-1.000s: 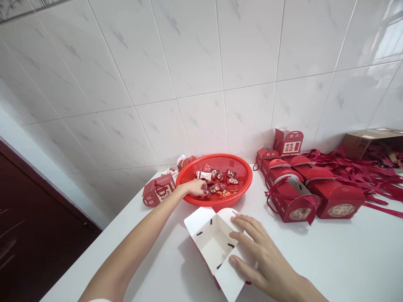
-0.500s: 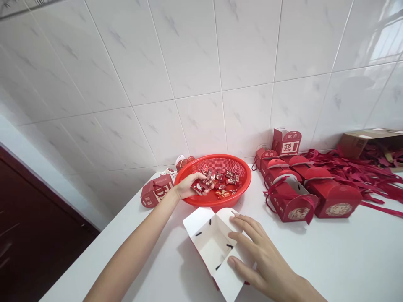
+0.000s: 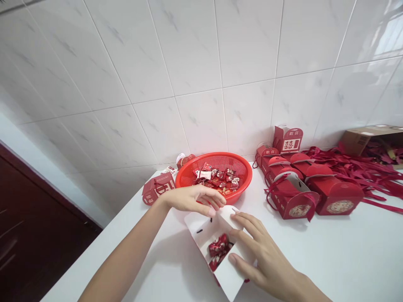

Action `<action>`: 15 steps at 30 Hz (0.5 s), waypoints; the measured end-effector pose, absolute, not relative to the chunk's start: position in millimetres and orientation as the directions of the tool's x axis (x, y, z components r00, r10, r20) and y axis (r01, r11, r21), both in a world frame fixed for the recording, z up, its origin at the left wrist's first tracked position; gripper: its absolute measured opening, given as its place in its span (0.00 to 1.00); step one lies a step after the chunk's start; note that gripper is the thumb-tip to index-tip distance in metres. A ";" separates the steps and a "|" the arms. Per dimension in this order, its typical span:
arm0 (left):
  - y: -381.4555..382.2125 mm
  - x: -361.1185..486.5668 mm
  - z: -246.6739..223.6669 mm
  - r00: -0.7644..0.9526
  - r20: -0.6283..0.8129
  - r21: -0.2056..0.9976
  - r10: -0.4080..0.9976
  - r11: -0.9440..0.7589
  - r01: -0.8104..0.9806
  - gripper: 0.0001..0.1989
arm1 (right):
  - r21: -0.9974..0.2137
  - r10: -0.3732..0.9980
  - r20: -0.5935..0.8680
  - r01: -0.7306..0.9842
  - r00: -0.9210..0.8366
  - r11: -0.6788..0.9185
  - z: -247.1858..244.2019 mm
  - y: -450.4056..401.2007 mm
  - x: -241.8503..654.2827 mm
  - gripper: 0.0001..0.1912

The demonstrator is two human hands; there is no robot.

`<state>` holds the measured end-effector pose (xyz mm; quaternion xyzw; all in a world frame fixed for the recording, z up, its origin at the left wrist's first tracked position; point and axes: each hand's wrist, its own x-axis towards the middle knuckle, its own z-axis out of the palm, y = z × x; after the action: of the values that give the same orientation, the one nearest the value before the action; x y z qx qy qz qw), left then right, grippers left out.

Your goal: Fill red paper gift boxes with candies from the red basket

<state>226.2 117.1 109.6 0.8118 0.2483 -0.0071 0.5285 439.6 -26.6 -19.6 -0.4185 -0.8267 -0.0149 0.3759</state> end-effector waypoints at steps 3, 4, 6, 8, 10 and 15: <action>133.5 226.3 105.4 0.843 -0.175 0.856 0.509 -0.343 0.386 0.14 | -0.287 0.680 0.635 0.705 -0.366 0.648 -19.0 -26.6 439.7 0.13; 142.2 228.0 103.2 0.821 -0.132 0.842 0.556 -0.373 0.389 0.12 | -0.288 0.681 0.635 0.707 -0.364 0.646 -18.8 -26.6 439.8 0.13; 163.5 234.3 97.0 0.768 -0.068 0.767 0.637 -0.459 0.448 0.11 | -0.287 0.680 0.638 0.708 -0.361 0.645 -18.6 -26.5 440.0 0.13; 187.0 243.9 87.9 0.717 -0.069 0.624 0.694 -0.530 0.574 0.14 | -0.287 0.680 0.639 0.709 -0.359 0.644 -18.7 -26.3 440.0 0.13; 208.8 255.4 76.1 0.695 -0.087 0.540 0.713 -0.553 0.635 0.16 | -0.289 0.680 0.642 0.709 -0.356 0.643 -19.1 -26.0 440.1 0.14; 242.4 280.5 43.9 0.671 -0.134 0.424 0.730 -0.570 0.704 0.25 | -0.283 0.675 0.647 0.711 -0.354 0.644 -19.7 -24.9 440.9 0.13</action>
<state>280.5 242.4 43.9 0.8855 0.4048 0.0281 0.2264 440.9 -24.9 -19.7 -0.4213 -0.8225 -0.0234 0.3814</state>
